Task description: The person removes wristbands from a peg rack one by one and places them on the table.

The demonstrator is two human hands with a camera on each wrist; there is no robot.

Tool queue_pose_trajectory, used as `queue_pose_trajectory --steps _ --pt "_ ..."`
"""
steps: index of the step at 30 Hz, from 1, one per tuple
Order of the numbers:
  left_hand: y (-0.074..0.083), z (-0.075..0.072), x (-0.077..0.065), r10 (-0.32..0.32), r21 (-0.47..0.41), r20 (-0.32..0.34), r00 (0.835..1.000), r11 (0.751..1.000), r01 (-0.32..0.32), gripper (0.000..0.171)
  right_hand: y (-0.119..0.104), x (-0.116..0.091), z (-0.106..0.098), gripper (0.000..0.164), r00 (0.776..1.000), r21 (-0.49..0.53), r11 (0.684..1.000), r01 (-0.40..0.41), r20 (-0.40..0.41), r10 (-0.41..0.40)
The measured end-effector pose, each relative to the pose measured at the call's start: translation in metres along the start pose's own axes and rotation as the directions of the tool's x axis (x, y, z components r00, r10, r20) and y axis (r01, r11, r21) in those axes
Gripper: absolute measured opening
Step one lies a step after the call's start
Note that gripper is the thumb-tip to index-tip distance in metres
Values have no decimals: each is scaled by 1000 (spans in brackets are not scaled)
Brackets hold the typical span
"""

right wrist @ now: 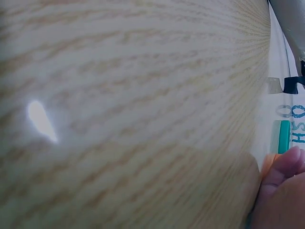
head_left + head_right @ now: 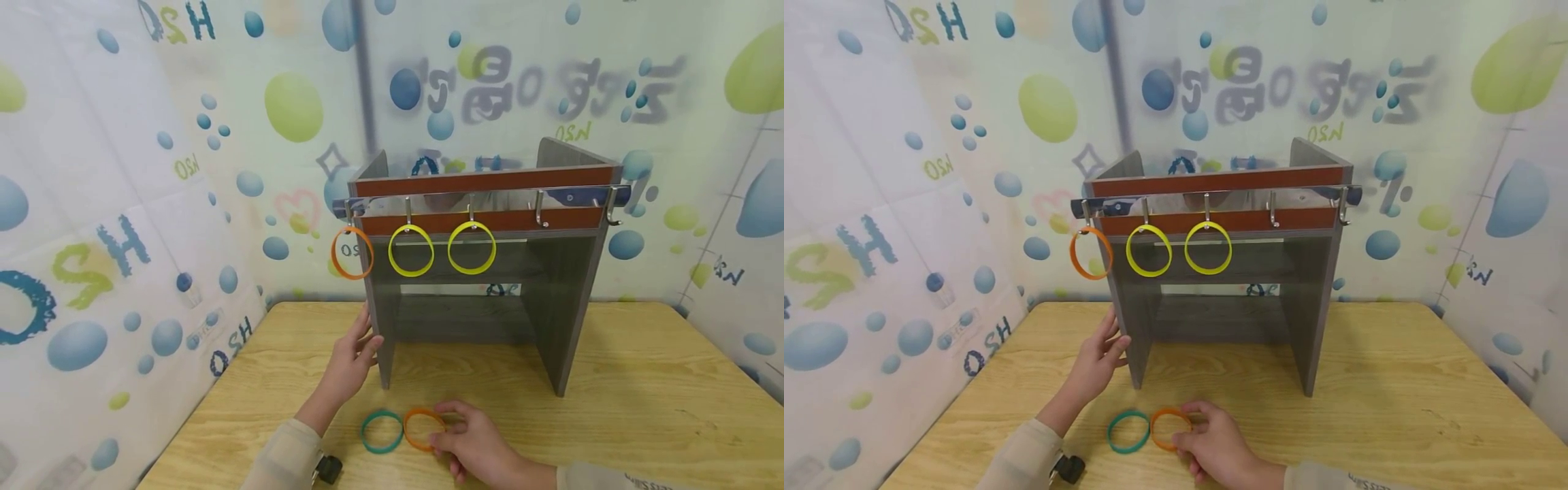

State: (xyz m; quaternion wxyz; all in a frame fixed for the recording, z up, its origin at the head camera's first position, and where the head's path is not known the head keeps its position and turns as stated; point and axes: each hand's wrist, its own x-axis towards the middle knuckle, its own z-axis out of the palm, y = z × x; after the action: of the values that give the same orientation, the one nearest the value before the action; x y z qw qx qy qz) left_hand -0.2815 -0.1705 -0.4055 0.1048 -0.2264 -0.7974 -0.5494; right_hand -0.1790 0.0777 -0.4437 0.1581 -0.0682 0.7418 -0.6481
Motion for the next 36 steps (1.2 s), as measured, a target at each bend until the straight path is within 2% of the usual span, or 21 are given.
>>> queue_pose_trajectory --steps 16,20,29,36 --pt "-2 1 0 -4 -2 5 1000 1000 4 73 -2 -1 -2 62 1000 5 1000 -5 5 5" --pt "-2 1 0 -4 -3 5 1000 1000 4 74 -2 -1 -3 61 1000 6 1000 19 0 -19" --pt "-2 1 0 -7 -5 3 1000 1000 7 74 -13 0 -11 61 999 0 1000 27 -41 -27" --pt "-2 1 0 -8 -19 3 1000 1000 8 74 -28 -2 -9 59 990 -35 995 98 -103 -101"
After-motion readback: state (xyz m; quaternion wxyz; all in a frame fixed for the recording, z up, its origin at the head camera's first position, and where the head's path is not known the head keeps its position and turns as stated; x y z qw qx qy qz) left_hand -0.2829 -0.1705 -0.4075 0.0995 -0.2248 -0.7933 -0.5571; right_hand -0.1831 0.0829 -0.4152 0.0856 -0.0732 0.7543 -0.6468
